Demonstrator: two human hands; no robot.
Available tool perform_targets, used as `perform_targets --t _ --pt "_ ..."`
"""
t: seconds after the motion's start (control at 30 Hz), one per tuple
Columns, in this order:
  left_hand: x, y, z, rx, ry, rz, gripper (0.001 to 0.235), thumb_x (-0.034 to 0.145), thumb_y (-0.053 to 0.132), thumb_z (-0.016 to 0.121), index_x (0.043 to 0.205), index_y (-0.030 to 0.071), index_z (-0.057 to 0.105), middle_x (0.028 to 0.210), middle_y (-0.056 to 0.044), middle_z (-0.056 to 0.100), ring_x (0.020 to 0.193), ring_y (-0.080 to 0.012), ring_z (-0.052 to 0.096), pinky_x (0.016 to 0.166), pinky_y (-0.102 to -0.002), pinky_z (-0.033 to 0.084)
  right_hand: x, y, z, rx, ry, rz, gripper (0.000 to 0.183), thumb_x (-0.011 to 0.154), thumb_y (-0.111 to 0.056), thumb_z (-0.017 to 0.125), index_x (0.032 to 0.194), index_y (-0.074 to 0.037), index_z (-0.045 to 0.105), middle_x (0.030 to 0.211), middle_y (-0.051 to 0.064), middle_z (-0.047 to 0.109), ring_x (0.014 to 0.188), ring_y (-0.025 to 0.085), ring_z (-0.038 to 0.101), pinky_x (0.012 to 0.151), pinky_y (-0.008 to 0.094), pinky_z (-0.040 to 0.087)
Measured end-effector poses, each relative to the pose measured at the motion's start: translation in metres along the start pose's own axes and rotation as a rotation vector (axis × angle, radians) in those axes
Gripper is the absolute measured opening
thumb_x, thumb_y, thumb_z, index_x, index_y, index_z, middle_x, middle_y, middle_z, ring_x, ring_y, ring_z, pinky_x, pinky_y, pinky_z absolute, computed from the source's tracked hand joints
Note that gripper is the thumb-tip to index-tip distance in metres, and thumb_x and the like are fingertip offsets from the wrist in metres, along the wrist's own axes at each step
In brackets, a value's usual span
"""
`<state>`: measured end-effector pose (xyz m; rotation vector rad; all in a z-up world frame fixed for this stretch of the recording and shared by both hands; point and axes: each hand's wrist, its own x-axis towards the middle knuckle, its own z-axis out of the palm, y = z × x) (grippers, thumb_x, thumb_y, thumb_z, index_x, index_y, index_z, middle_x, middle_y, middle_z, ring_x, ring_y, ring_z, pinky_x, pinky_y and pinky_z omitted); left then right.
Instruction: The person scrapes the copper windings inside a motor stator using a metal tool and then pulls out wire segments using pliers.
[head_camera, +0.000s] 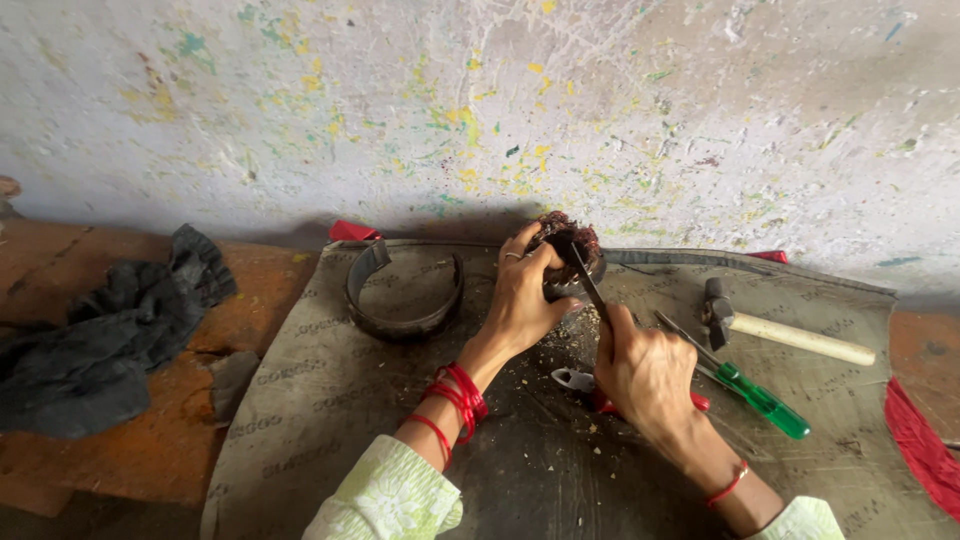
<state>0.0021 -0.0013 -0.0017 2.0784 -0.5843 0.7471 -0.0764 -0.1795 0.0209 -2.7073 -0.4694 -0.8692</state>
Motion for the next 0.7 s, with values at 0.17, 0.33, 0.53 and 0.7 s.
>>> perform_targets --t 0.17,0.33,0.53,0.7 --pt "0.002 0.001 0.002 0.005 -0.001 0.012 0.046 0.064 0.012 0.093 0.095 0.004 0.061 0.130 -0.026 0.063 0.147 -0.0439 0.040 0.119 -0.062 0.030 0.030 0.001 0.015 -0.019 -0.053 0.019 0.016 0.103 -0.020 0.053 0.104 -0.008 0.063 0.044 0.009 0.057 0.031 0.025 0.054 0.033 0.041 0.039" --pt "0.003 0.006 -0.003 -0.014 -0.003 -0.043 0.052 0.058 0.018 0.097 0.093 0.004 0.061 0.140 -0.032 0.053 0.143 -0.0456 0.037 0.115 -0.064 0.028 0.011 0.006 0.014 0.023 -0.074 -0.013 0.018 0.101 -0.019 0.052 0.105 -0.005 0.063 0.043 0.008 0.057 0.029 0.025 0.054 0.029 0.042 0.039" --pt "0.000 0.003 0.000 0.015 -0.010 0.006 0.047 0.064 0.015 0.094 0.096 0.005 0.061 0.114 -0.021 0.072 0.147 -0.0403 0.043 0.122 -0.064 0.026 0.021 0.008 0.025 -0.008 0.018 -0.012 0.016 0.099 -0.022 0.057 0.105 -0.008 0.064 0.045 0.010 0.058 0.033 0.027 0.056 0.033 0.042 0.042" --pt "0.002 0.005 -0.003 0.028 -0.001 0.038 0.044 0.062 0.012 0.093 0.092 0.004 0.062 0.122 -0.027 0.068 0.146 -0.0430 0.041 0.120 -0.064 0.024 0.032 0.003 0.027 0.013 0.011 -0.016 0.015 0.101 -0.021 0.059 0.107 -0.008 0.063 0.048 0.009 0.060 0.033 0.025 0.057 0.033 0.042 0.041"
